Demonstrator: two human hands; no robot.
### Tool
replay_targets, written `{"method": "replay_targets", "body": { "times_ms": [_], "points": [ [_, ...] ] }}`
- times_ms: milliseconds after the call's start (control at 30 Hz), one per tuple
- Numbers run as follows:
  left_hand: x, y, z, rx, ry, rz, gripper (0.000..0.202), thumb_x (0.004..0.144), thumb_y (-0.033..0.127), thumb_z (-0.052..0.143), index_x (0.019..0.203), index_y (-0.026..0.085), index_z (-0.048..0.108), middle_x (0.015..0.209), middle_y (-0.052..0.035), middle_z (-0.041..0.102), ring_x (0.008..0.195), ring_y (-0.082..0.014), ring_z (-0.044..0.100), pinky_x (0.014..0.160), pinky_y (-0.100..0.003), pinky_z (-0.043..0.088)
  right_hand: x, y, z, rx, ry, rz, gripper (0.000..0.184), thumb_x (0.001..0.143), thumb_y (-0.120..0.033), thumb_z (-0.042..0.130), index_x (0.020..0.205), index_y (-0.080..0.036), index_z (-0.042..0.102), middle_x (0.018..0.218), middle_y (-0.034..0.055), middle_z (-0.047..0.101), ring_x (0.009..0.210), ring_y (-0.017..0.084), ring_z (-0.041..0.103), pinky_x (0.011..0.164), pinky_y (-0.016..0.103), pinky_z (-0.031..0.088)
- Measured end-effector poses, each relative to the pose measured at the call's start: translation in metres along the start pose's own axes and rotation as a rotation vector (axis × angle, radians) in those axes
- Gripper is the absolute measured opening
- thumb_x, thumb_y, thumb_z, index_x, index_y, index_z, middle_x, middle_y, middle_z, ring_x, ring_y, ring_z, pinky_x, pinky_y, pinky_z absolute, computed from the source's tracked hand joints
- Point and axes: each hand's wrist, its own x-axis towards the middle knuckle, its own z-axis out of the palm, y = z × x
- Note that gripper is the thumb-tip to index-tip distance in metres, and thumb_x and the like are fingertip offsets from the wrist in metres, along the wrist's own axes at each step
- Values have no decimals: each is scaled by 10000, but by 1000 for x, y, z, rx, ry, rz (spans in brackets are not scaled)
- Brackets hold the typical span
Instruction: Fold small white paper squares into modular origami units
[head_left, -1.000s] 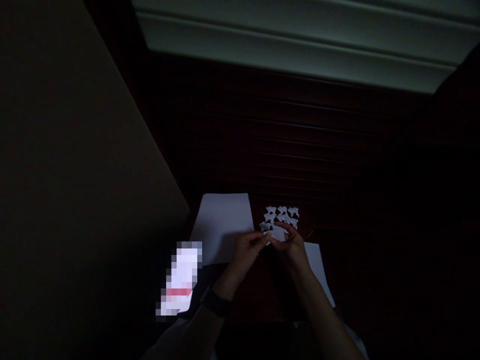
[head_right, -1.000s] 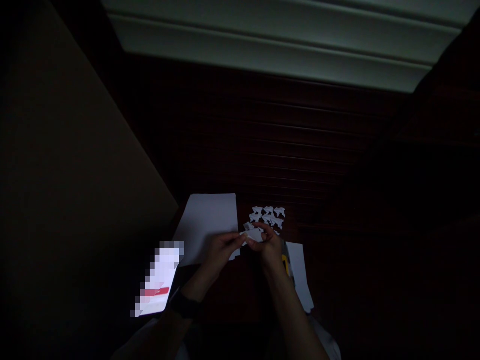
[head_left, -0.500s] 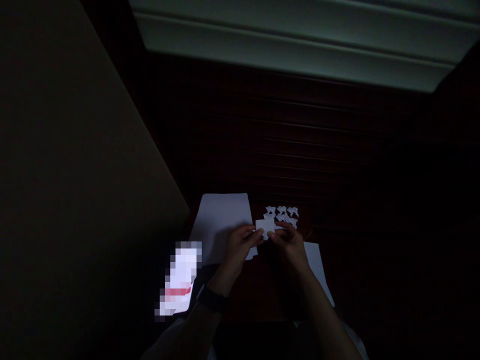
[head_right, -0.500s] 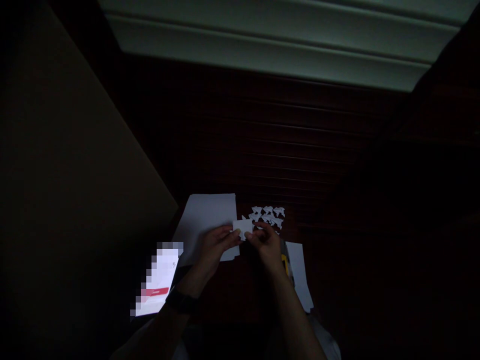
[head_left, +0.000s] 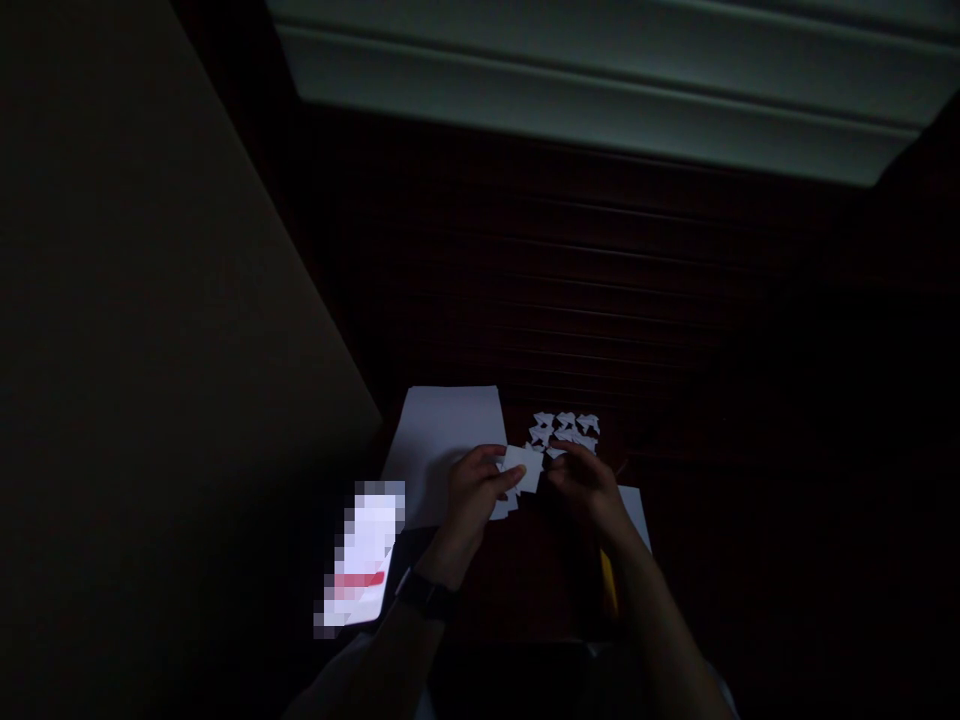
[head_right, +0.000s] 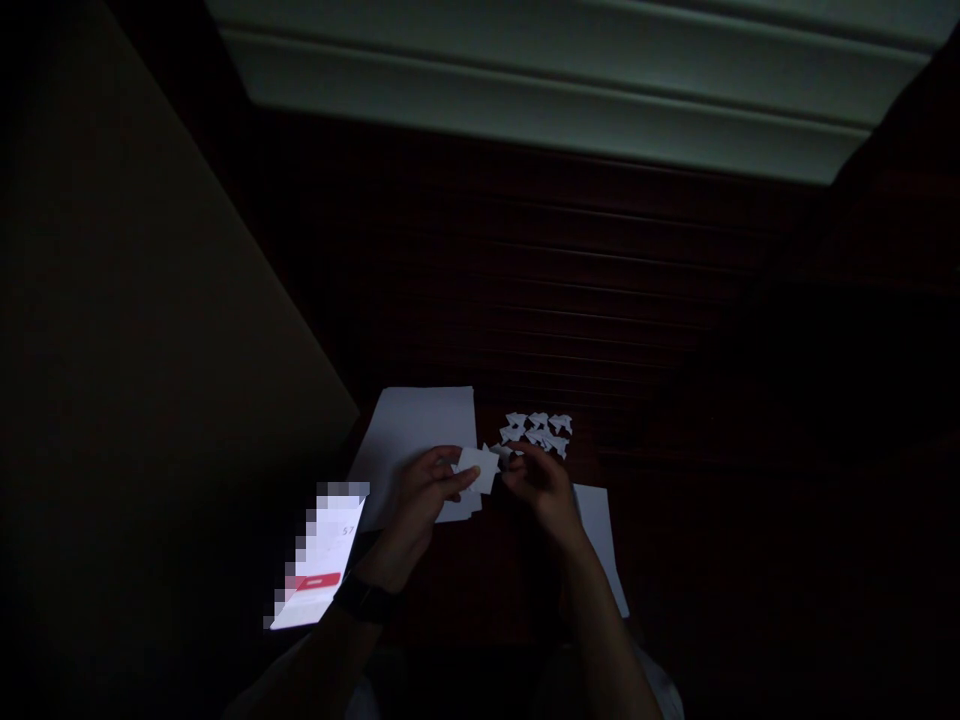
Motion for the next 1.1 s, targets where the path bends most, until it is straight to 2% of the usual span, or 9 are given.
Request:
{"method": "replay_targets", "body": {
  "times_ms": [100, 167, 233, 333, 600, 767, 867, 967, 1100],
  "points": [
    [-2, 2, -1, -3, -82, -57, 401, 590, 284, 750, 928, 153, 580, 648, -3, 621, 555, -128, 582, 439, -198, 427, 0, -7, -4, -61, -104, -111, 304, 651, -257, 709, 954, -261, 683, 1134, 44, 576, 1042, 236, 524, 867, 358, 408],
    [-2, 3, -3, -14, -169, -113, 405, 604, 286, 743, 952, 163, 575, 682, -14, 624, 591, -146, 598, 456, -216, 451, 0, -9, -6, -69, -165, -137, 254, 666, -249, 699, 919, -266, 699, 1191, 43, 546, 1104, 244, 489, 904, 367, 389],
    [-3, 3, -5, -49, -238, -163, 415, 610, 280, 745, 973, 169, 577, 761, -35, 636, 649, -157, 612, 504, -237, 477, 0, -11, -7, -59, -218, -125, 231, 683, -240, 687, 912, -267, 702, 1175, 47, 559, 1090, 245, 502, 896, 373, 399],
    [-2, 1, -8, -128, -278, -220, 393, 627, 280, 741, 974, 160, 602, 890, -70, 643, 714, -156, 613, 574, -249, 484, -1, -11, -10, -61, -268, -117, 203, 708, -228, 666, 905, -256, 704, 1132, 49, 589, 1071, 249, 516, 905, 387, 396],
    [4, -7, -10, -199, -320, -289, 292, 645, 302, 729, 875, 135, 659, 730, -34, 624, 583, -88, 544, 532, -204, 394, 0, -6, -10, -85, -253, -101, 189, 744, -233, 647, 926, -245, 699, 1110, 47, 598, 1058, 227, 522, 919, 366, 389],
    [3, -8, -10, -161, -316, -267, 297, 644, 319, 726, 880, 159, 645, 735, -14, 606, 590, -82, 532, 532, -200, 379, 1, 0, -10, -206, -224, -112, 173, 717, -269, 682, 882, -227, 710, 936, 47, 639, 881, 198, 576, 797, 320, 434],
    [2, -5, -10, -127, -319, -245, 295, 648, 342, 717, 874, 168, 640, 738, -9, 599, 596, -85, 527, 533, -203, 377, 2, 4, -12, -225, -239, -69, 179, 702, -282, 694, 864, -208, 711, 850, 40, 644, 804, 184, 578, 723, 298, 441],
    [0, -2, -10, -107, -355, -232, 288, 676, 370, 686, 877, 169, 640, 761, -17, 597, 615, -93, 526, 535, -205, 375, 1, 5, -15, -205, -269, -3, 253, 676, -267, 714, 920, -202, 697, 806, 28, 640, 749, 165, 568, 670, 277, 436],
    [-3, 4, -9, -41, -336, -230, 316, 686, 412, 660, 892, 173, 643, 778, -30, 610, 632, -110, 532, 525, -207, 363, 1, 6, -17, -183, -283, 24, 304, 659, -246, 722, 958, -200, 688, 785, 19, 631, 723, 153, 562, 650, 265, 430]
  ]
}}
